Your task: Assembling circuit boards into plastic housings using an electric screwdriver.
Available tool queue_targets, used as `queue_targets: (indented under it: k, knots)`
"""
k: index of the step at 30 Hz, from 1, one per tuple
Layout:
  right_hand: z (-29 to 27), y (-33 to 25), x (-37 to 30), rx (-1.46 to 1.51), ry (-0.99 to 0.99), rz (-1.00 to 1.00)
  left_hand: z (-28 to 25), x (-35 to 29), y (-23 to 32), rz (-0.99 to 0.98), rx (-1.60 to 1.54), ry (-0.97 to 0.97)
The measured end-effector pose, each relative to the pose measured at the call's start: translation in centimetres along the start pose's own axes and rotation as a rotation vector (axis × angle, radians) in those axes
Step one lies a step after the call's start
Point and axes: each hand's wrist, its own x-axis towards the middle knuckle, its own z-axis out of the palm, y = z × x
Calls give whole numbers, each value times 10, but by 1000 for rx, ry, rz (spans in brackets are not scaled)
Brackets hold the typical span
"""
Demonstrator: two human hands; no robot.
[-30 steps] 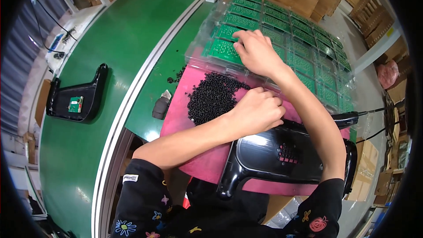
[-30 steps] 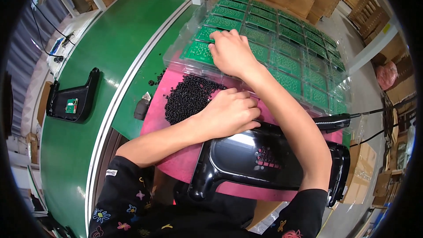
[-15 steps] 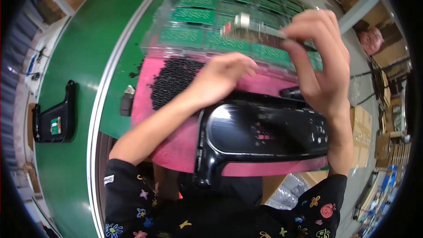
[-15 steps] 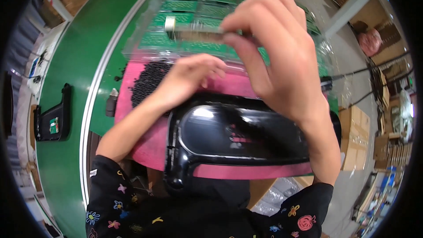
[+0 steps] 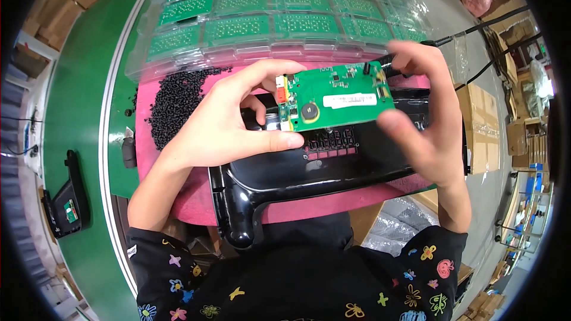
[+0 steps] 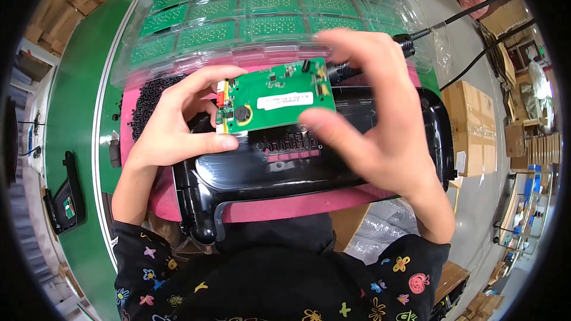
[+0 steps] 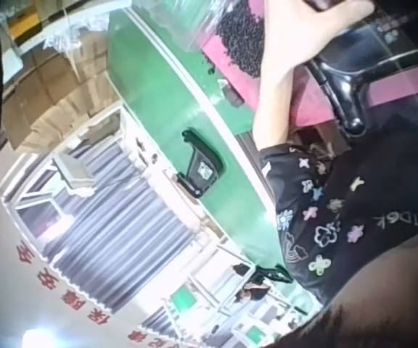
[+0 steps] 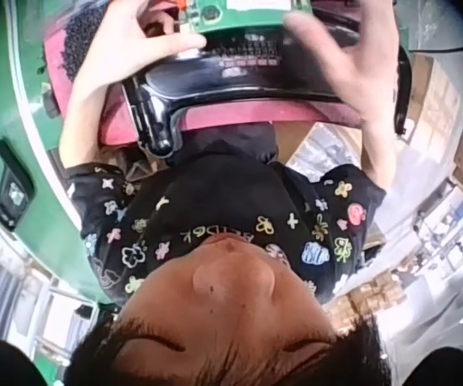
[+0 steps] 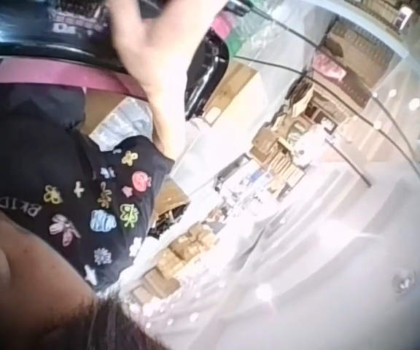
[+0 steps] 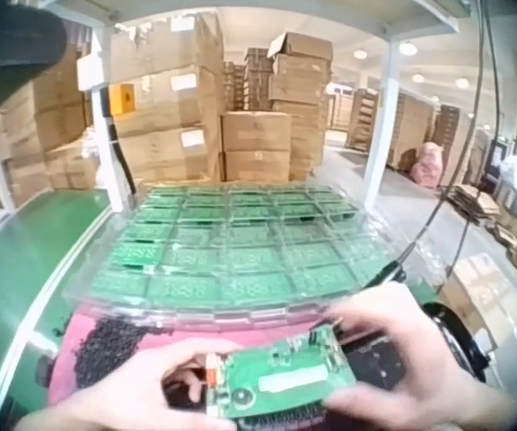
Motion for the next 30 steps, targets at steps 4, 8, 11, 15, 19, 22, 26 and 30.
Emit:
queue_targets:
  k: [4,8,11,15,19,22,26,30]
  knots:
    - [5,9,-27,235,-185,386,3,-3,2,186,311,-113]
    - [12,6,-57,264,-226,504,19,-7,2,272,420,-253]
    - [16,0,-71,310,-248,546,22,-9,0,314,459,-270]
    - [20,-1,-78,347,-259,566,23,-9,1,326,532,-294]
    - [22,-1,-80,348,-329,678,23,-7,-8,297,408,-365]
    - [20,4,-79,370,-336,603,19,-3,-9,275,367,-392]
    - [15,7,-84,537,-246,633,17,-2,-8,269,416,-353]
    - [12,16,-76,609,-355,634,17,-4,-12,234,480,-304]
